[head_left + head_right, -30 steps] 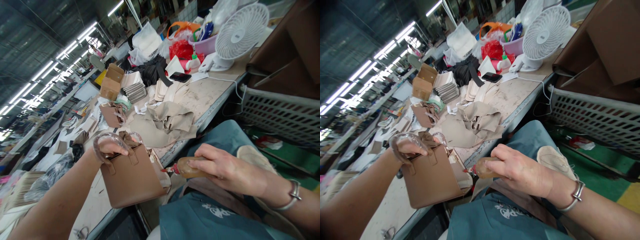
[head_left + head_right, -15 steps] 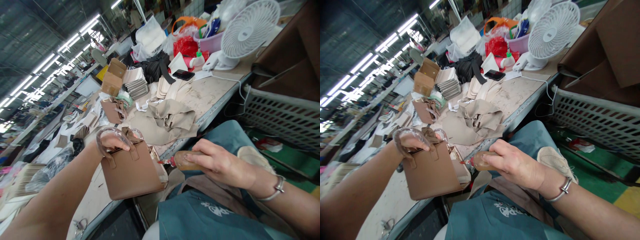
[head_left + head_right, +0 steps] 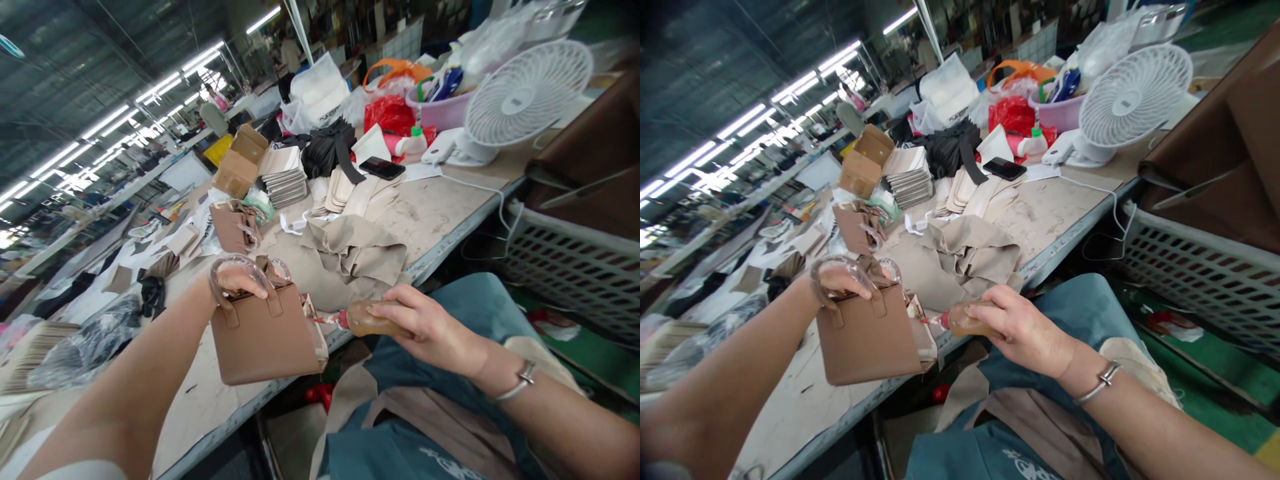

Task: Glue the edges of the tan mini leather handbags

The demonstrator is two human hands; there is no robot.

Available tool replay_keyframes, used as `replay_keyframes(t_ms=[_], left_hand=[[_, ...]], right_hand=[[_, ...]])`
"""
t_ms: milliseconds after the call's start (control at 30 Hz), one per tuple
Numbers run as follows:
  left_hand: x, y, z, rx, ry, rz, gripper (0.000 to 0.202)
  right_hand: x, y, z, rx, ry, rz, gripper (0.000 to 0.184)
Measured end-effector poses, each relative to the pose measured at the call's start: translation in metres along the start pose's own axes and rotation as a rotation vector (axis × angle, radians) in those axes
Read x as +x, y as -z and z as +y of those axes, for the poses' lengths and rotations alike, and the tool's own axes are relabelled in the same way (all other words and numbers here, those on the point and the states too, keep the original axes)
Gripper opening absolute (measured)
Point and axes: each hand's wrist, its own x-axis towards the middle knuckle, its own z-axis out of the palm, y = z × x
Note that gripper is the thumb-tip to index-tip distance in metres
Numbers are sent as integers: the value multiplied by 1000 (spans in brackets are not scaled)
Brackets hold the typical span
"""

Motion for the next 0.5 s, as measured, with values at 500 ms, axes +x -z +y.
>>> replay_keyframes(t_ms=[500], left_hand=[[36, 25, -44, 52, -14, -38, 30]], right_hand=[[30, -37, 43, 36, -91, -149, 43]])
